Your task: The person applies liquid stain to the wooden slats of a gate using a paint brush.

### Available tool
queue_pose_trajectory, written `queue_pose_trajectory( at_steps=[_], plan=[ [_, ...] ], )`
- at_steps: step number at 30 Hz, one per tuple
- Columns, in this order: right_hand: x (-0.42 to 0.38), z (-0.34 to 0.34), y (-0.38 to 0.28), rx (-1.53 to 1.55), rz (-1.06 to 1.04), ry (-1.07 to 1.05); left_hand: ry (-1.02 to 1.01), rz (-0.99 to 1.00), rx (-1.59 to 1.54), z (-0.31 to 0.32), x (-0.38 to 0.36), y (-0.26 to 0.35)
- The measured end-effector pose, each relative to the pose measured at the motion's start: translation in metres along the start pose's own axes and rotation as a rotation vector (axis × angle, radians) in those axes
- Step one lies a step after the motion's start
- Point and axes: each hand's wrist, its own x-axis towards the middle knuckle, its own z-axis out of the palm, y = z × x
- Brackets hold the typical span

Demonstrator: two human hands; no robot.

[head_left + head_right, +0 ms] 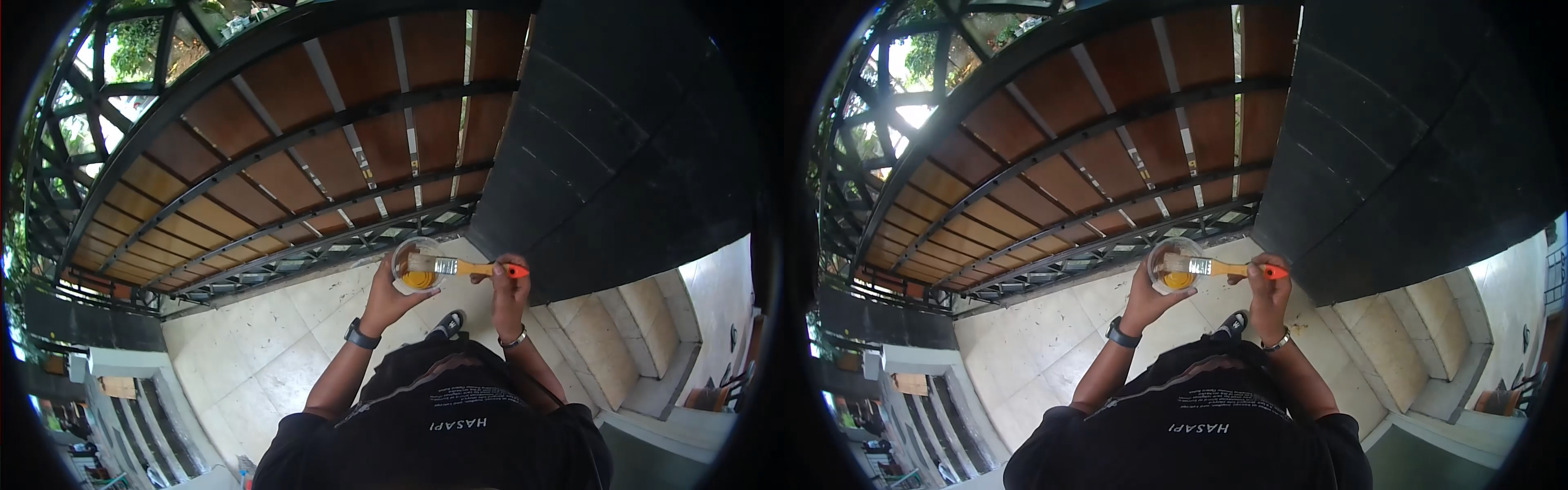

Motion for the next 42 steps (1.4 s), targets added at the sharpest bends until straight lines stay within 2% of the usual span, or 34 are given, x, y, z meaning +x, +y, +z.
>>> queue_pose_trajectory(
  at_steps=[5,7,11,13,18,22,24,26,32,35,42],
  plan=[
    [0.052,-0.002,0.015,0.192,0.104,0.094,-0.001,0.014,0.038,0.016,0.063,-0.014],
    [0.072,-0.007,0.026,0.363,0.199,0.124,0.029,0.047,-0.046,0.023,0.087,-0.019],
    [0.103,-0.009,0.036,0.355,0.180,0.111,-0.049,0.057,-0.089,0.026,0.132,-0.023],
    [0.124,0.000,0.038,0.357,0.148,0.211,-0.070,0.050,-0.132,0.026,0.158,-0.037],
    [0.179,0.017,0.056,0.387,0.061,0.260,-0.155,0.098,-0.104,0.008,0.232,-0.033],
    [0.228,0.036,0.076,0.485,-0.033,0.337,-0.197,0.176,-0.128,-0.011,0.289,-0.057],
    [0.249,0.044,0.086,0.509,-0.087,0.386,-0.237,0.133,-0.242,-0.024,0.310,-0.061],
    [0.270,0.049,0.097,0.586,-0.177,0.470,-0.373,0.231,-0.006,-0.041,0.331,-0.065],
    [0.297,0.036,0.135,0.629,-0.292,0.569,-0.487,0.176,0.020,-0.067,0.351,-0.074],
    [0.310,0.036,0.140,0.601,-0.312,0.676,-0.627,0.147,0.104,-0.074,0.356,-0.084],
    [0.362,0.049,0.135,0.651,-0.532,0.769,-0.697,0.044,0.039,-0.080,0.359,-0.076]
  ],
)
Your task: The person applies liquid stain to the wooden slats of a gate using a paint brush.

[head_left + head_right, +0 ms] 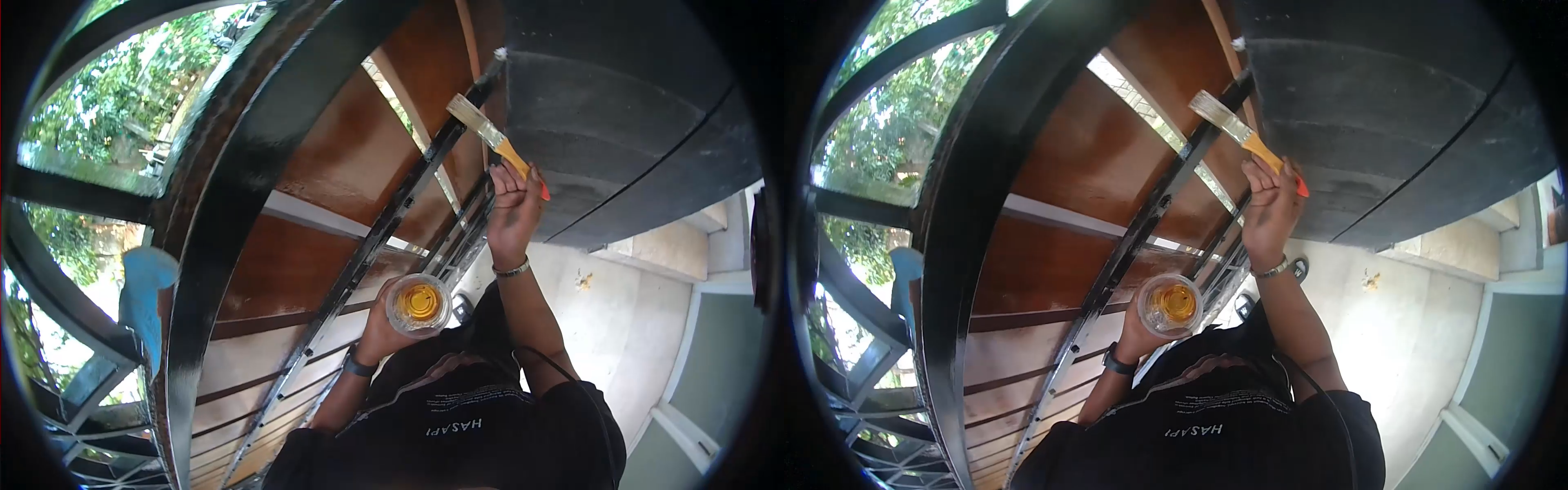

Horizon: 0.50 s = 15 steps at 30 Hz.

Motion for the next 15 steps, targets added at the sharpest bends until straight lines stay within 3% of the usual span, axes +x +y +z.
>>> queue_pose_trajectory(
  at_steps=[4,9,13,15],
  plan=[
    [-0.003,0.015,0.011,0.026,-0.023,0.073,-0.008,-0.011,-0.038,-0.002,-0.005,-0.003],
    [-0.002,0.037,0.010,0.145,-0.045,-0.003,-0.065,-0.009,0.008,-0.009,-0.011,-0.013],
    [-0.017,0.002,0.011,0.089,-0.091,0.077,-0.089,-0.015,-0.013,-0.013,-0.011,-0.014],
    [-0.027,-0.024,0.011,-0.045,-0.046,0.230,-0.073,-0.019,0.024,-0.014,-0.012,-0.017]
  ],
)
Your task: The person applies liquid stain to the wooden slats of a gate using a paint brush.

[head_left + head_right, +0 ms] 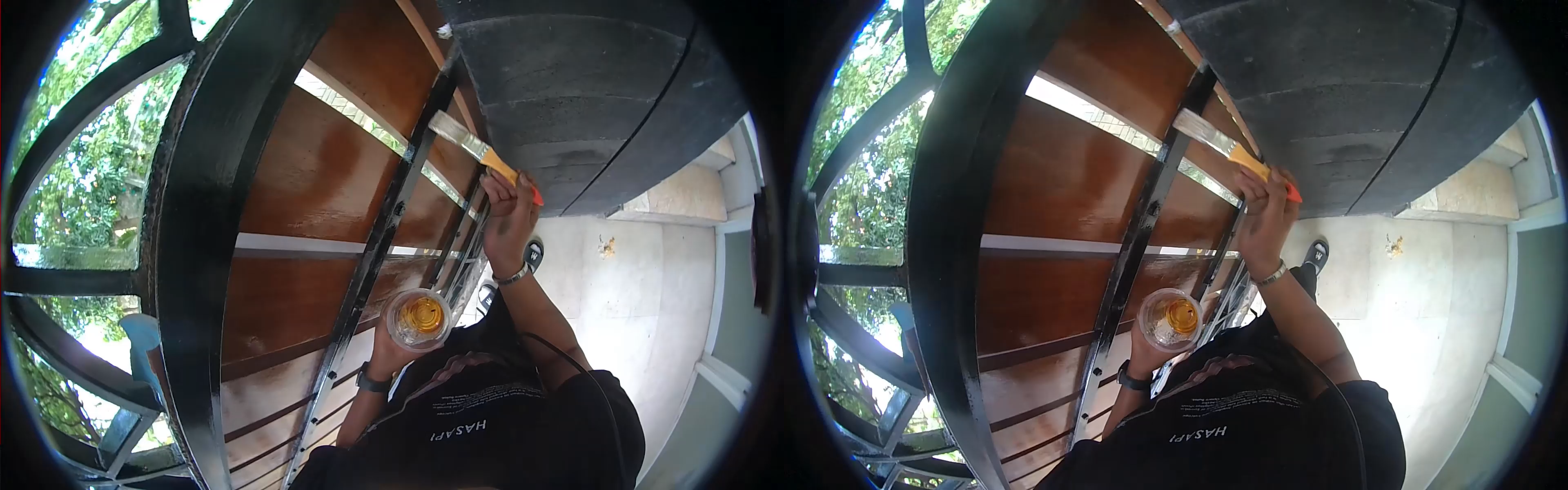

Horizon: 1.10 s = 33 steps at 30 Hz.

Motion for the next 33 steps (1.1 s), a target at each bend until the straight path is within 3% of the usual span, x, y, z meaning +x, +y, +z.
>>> queue_pose_trajectory(
  at_steps=[9,15,23,26,28,31,33],
  plan=[
    [0.012,-0.047,-0.003,-0.168,-0.072,0.060,-0.021,0.047,0.143,-0.012,0.010,-0.015],
    [0.012,-0.057,0.037,-0.153,-0.020,0.071,-0.062,0.123,0.160,-0.016,0.014,-0.029],
    [0.022,-0.077,0.090,-0.201,0.022,0.140,-0.107,0.015,0.050,-0.015,0.010,-0.036],
    [0.025,-0.109,0.104,-0.330,0.037,0.197,-0.108,-0.011,0.041,-0.014,0.011,-0.040],
    [0.027,-0.141,0.111,-0.601,-0.146,0.232,-0.114,-0.017,0.035,-0.014,0.014,-0.038],
    [0.026,-0.182,0.104,-0.802,0.012,0.245,-0.103,0.010,0.001,-0.011,0.020,-0.030],
    [0.024,-0.182,0.101,-0.739,-0.050,0.231,-0.106,0.001,0.044,-0.012,0.022,-0.027]
  ],
)
